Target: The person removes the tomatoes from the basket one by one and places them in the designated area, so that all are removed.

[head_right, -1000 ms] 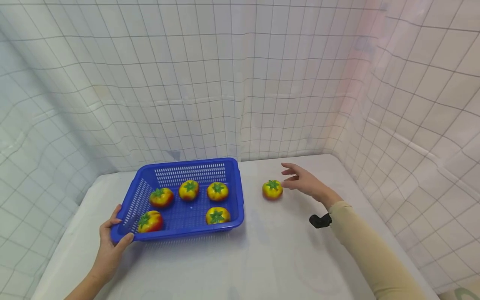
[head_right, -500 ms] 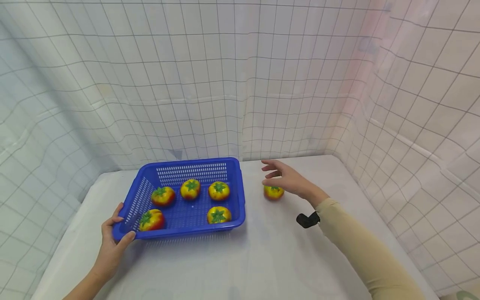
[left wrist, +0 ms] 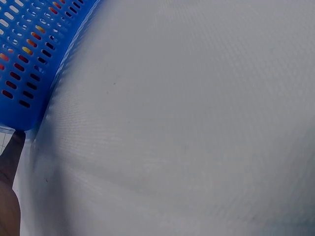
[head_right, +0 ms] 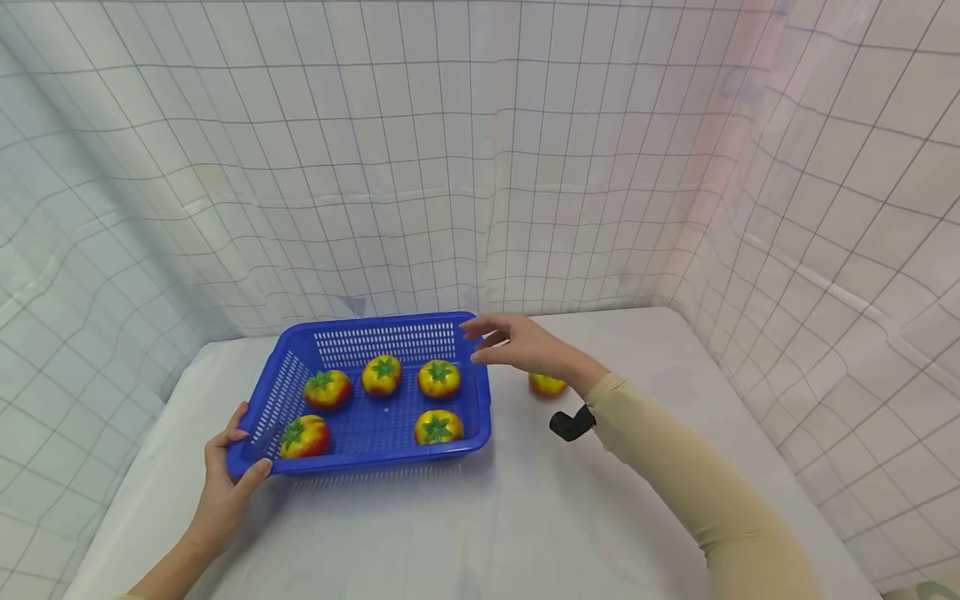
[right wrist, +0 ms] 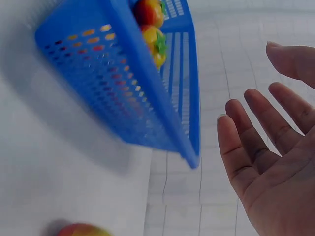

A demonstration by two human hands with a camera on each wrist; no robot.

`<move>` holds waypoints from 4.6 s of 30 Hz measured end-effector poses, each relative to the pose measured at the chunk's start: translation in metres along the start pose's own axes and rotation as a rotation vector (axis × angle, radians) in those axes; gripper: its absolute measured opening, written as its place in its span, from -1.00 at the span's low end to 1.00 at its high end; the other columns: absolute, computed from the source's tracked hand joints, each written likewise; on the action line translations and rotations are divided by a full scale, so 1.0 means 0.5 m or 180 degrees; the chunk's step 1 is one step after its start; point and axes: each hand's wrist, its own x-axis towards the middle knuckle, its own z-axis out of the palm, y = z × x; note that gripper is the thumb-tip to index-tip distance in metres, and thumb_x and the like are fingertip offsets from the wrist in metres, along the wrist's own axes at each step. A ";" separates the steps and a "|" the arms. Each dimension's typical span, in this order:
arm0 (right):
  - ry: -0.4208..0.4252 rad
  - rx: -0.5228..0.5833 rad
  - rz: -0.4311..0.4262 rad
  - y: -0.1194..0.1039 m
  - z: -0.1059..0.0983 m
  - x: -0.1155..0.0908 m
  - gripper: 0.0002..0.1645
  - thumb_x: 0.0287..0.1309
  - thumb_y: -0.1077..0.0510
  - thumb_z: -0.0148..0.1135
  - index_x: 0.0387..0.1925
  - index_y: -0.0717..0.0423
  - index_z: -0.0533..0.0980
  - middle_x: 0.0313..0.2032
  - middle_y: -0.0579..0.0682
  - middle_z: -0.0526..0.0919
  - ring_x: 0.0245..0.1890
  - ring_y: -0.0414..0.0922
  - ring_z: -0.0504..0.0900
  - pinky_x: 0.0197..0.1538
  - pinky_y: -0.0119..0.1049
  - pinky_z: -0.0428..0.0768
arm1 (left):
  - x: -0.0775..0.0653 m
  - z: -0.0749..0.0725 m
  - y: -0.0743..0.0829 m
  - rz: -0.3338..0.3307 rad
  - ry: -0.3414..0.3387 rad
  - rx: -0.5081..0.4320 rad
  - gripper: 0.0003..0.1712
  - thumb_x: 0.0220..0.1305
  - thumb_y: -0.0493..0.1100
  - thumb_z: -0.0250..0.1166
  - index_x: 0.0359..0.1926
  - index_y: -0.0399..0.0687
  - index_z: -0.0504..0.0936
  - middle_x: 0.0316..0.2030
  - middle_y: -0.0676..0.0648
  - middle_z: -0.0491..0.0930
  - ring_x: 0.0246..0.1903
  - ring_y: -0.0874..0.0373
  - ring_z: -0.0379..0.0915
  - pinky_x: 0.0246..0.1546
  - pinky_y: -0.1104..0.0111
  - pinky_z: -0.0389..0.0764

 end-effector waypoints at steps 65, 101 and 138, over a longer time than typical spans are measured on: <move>-0.2022 -0.0584 -0.0288 -0.144 0.336 0.296 -0.18 0.24 0.09 0.44 0.47 0.00 0.33 0.33 0.04 0.50 0.29 -0.18 0.46 0.16 -0.44 0.51 | -0.003 0.001 -0.007 0.0082 0.0039 -0.0163 -0.37 0.46 -0.28 0.19 0.27 0.06 -0.03 0.63 0.17 -0.26 0.55 -0.23 -0.30 0.13 0.72 0.28; -0.2219 -0.0790 0.0191 -0.156 0.407 0.322 -0.12 0.18 0.18 0.49 0.46 -0.24 0.31 0.21 -0.14 0.42 0.00 -0.21 0.49 -0.15 -0.38 0.68 | -0.010 0.008 -0.004 0.0168 0.0047 -0.0360 -0.40 0.45 -0.35 0.17 0.27 0.01 0.00 0.63 0.14 -0.23 0.55 -0.23 -0.30 0.13 0.72 0.29; -0.1936 -0.1011 -0.0315 -0.172 0.353 0.310 -0.23 0.17 0.11 0.50 0.36 -0.22 0.37 0.10 -0.20 0.48 0.04 -0.23 0.46 0.06 -0.45 0.50 | -0.008 0.004 -0.003 0.0121 0.0074 -0.0146 -0.39 0.44 -0.31 0.19 0.27 -0.01 0.00 0.63 0.16 -0.22 0.57 -0.15 -0.33 0.19 0.69 0.24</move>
